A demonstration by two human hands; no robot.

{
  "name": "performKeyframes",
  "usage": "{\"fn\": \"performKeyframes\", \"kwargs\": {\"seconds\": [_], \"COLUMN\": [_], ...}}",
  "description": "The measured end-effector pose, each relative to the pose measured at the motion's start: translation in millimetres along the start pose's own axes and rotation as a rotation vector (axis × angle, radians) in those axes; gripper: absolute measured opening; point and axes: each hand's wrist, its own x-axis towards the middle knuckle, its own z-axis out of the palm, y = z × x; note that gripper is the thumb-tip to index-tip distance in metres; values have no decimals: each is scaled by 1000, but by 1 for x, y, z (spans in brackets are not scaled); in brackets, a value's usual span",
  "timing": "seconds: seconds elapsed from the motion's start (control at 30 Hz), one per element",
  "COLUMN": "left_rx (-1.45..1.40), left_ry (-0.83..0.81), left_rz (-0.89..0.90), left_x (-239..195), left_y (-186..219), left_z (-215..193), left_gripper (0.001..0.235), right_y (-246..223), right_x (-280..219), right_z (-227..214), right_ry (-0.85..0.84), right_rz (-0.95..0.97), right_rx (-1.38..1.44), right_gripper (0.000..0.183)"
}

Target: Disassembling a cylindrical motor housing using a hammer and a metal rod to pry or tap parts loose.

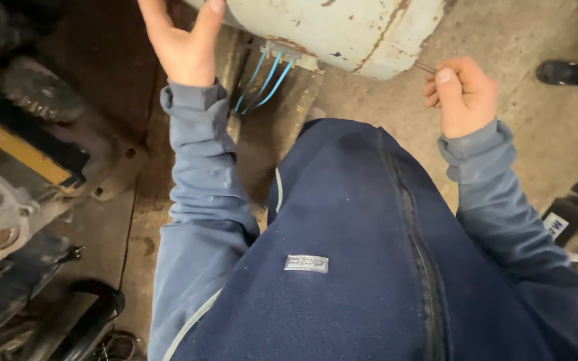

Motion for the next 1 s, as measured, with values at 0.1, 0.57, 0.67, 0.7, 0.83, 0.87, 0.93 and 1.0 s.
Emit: {"fn": "performKeyframes", "kwargs": {"seconds": [0.1,0.57,0.67,0.7,0.83,0.87,0.93,1.0], "left_rx": [-47,-92,-71,-54,-84,-103,-122,-128], "left_ry": [-4,-23,-21,-21,-38,-45,-52,-62], "left_rz": [-24,-39,-21,-9,-13,-20,-25,-23], "left_x": [0,1,0,-1,-2,-3,-3,-4], "left_y": [11,13,12,12,2,1,1,4], "left_z": [3,3,1,1,0,-1,-3,-3], "left_gripper": [68,62,64,67,71,72,75,81], "right_y": [1,-5,-7,-8,-7,-6,-6,-8], "right_x": [-2,-2,-1,-2,-4,-5,-4,-3], "right_z": [1,6,7,7,10,10,11,10], "right_ry": [5,74,77,79,106,112,118,117], "right_rz": [-5,-121,-133,-137,-139,-143,-149,-159], "right_rx": [7,-99,-104,-108,-127,-130,-133,-156], "right_gripper": [23,26,26,26,24,22,21,20]}}
